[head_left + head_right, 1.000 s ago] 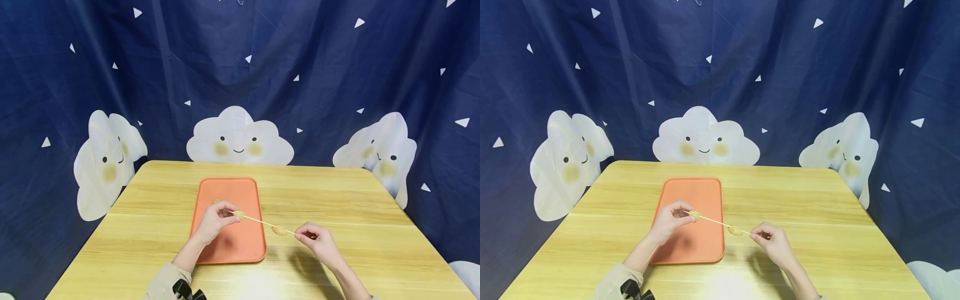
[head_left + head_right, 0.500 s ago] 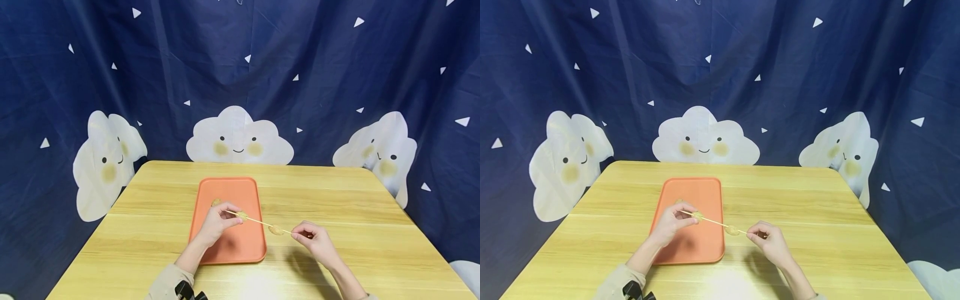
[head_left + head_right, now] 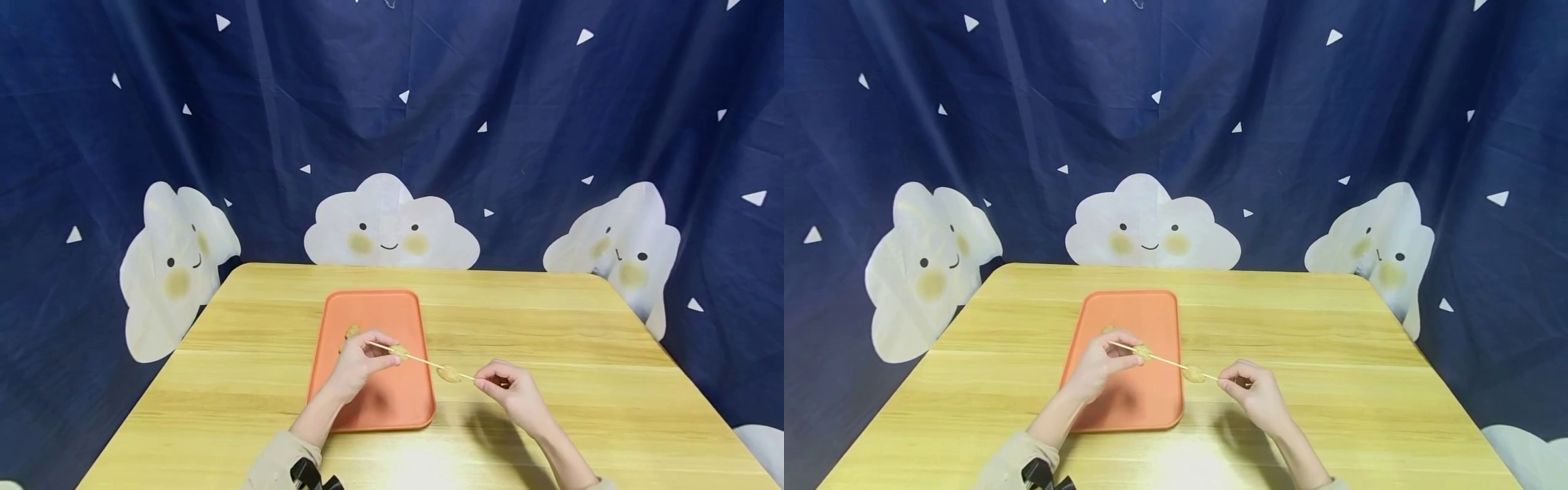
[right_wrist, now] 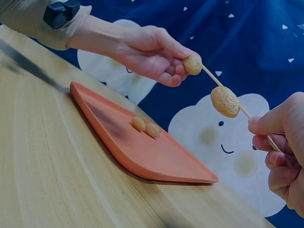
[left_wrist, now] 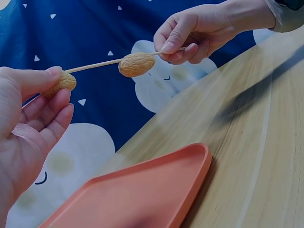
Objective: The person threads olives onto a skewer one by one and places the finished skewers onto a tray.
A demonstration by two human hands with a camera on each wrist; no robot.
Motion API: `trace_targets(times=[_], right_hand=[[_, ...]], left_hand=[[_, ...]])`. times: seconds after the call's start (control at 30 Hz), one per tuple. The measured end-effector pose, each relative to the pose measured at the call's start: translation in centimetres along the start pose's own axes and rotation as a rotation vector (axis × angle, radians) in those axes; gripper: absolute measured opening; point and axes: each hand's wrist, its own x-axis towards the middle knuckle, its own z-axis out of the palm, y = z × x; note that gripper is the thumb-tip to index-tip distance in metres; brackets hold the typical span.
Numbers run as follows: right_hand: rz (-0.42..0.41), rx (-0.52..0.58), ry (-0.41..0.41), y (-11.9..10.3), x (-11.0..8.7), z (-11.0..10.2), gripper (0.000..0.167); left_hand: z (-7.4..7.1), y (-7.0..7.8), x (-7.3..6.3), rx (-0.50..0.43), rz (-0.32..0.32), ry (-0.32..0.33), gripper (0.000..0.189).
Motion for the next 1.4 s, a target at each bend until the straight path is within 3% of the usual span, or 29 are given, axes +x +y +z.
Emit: trace_targets(times=[0.17,0.53,1.4], right_hand=[[-0.005,0.005,0.005,-1.3,0.0,-0.1,0.008],[-0.001,0.021,0.000,0.7,0.2,0.0,0.005],[-0.055,0.033,0.013,0.1,0.8,1.1,0.005]], left_hand=[[0.3,-0.2,0.1,-0.019,-0.015,-0.009,0.031],[0.5,-0.5,0.3,-0.063,-0.013,-0.018,0.023],[1.2,-0.7,0.3,-0.113,0.008,-0.029,0.040]])
